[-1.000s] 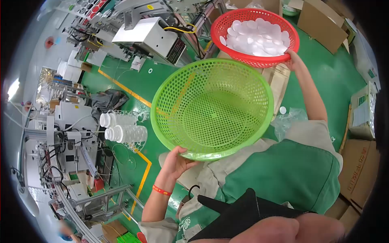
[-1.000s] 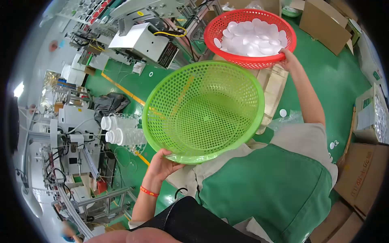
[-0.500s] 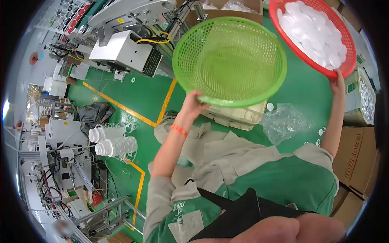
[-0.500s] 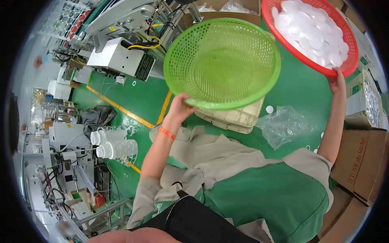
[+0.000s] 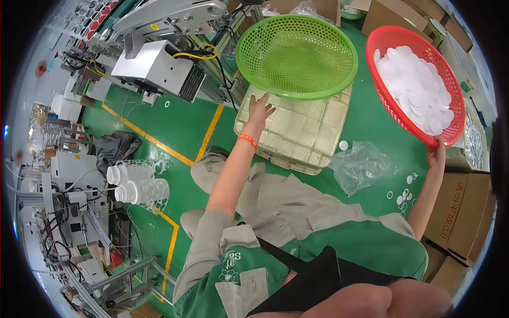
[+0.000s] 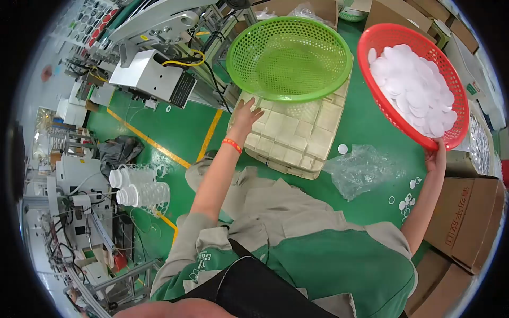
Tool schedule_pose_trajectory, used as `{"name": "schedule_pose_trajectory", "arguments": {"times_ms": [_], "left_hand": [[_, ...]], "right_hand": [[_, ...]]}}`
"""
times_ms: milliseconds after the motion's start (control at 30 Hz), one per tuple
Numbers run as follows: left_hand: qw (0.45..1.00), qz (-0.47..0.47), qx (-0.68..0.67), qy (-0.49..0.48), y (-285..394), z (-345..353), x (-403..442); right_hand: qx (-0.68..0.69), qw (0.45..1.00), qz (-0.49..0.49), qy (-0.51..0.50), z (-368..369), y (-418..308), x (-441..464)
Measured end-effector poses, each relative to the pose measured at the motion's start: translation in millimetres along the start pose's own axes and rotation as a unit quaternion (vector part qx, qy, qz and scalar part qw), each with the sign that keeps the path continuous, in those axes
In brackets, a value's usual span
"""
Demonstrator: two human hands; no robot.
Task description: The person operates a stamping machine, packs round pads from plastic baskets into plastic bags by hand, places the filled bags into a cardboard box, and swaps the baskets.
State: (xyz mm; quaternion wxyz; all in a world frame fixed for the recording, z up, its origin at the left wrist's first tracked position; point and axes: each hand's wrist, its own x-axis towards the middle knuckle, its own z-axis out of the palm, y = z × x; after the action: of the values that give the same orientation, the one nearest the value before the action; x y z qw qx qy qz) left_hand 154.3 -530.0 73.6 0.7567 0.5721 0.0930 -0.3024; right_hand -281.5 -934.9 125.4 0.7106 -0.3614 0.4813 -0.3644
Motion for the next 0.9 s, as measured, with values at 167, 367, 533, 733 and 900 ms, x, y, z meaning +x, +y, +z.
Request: {"name": "schedule_pose_trajectory", "arguments": {"times_ms": [167, 367, 533, 733, 900], "left_hand": [[0.997, -0.009, 0.057, -0.043, -15, -38, -76], [0.988, 0.129, 0.086, -0.019, 29, -89, -168], [0.987, 0.149, 0.054, 0.013, 85, -166, -268], [0.911, 0.305, 0.137, 0.241, 49, -293, -374], [0.871, 0.287, 0.122, 0.379, -16, -327, -462]], "right_hand": [[-0.035, 0.997, 0.007, -0.072, 40, -6, -85], [-0.098, 0.969, 0.080, -0.214, 78, 5, -170], [-0.163, 0.865, 0.176, -0.440, 154, 41, -235], [-0.401, 0.655, 0.234, -0.596, 271, 146, -273], [-0.646, 0.028, 0.013, -0.763, 403, 163, -294]]}}
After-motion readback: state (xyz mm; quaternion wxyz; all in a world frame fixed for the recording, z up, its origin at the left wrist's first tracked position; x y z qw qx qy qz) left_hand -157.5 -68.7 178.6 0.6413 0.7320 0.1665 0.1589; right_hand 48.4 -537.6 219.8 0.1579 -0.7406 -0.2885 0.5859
